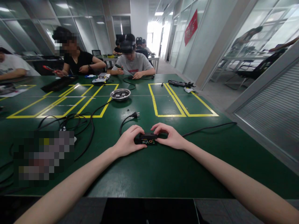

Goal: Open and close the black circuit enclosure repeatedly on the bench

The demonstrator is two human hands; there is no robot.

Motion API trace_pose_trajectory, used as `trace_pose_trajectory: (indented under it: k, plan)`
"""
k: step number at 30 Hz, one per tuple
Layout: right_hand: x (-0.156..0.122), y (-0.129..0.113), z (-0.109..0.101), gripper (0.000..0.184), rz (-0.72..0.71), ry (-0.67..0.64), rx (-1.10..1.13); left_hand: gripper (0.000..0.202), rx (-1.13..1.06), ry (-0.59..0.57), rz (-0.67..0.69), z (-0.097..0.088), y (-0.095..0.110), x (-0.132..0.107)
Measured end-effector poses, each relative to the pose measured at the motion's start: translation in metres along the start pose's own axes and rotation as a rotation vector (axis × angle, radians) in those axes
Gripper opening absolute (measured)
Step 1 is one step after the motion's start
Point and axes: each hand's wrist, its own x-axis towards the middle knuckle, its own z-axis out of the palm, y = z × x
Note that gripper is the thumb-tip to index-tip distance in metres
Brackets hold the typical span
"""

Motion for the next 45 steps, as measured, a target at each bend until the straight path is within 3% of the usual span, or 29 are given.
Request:
trace_pose_trajectory:
  k: [8,15,20,26,37,45]
  plan:
    - [-0.0015,-0.0026,0.0005,0.012,-0.048,-0.026,-0.101,0.039,0.109,-0.062,-0.101,0.0003,-0.0024,0.0009]
    - [-0.0028,-0.0035,-0.0012,0.018,-0.059,-0.111,-0.198,0.036,0.128,-0.065,-0.054,0.0001,-0.002,0.0003]
    - [-0.0031,-0.0031,0.0019,0.028,-0.033,-0.086,-0.268,0.034,0.141,-0.069,-0.05,0.001,-0.0034,0.0001]
    - [-0.0039,-0.0001,0.0028,0.023,-0.08,-0.046,-0.321,0.035,0.126,-0.077,-0.022,0.0011,-0.0033,-0.0001]
    - [-0.0041,-0.0005,0.0021,0.026,-0.131,-0.097,-0.42,0.033,0.126,-0.085,-0.028,0.0003,-0.0043,0.0005]
    - [-0.0004,-0.0024,0.005,0.043,-0.123,-0.141,-0.536,0.025,0.154,-0.108,-0.014,0.0027,-0.0045,0.0009]
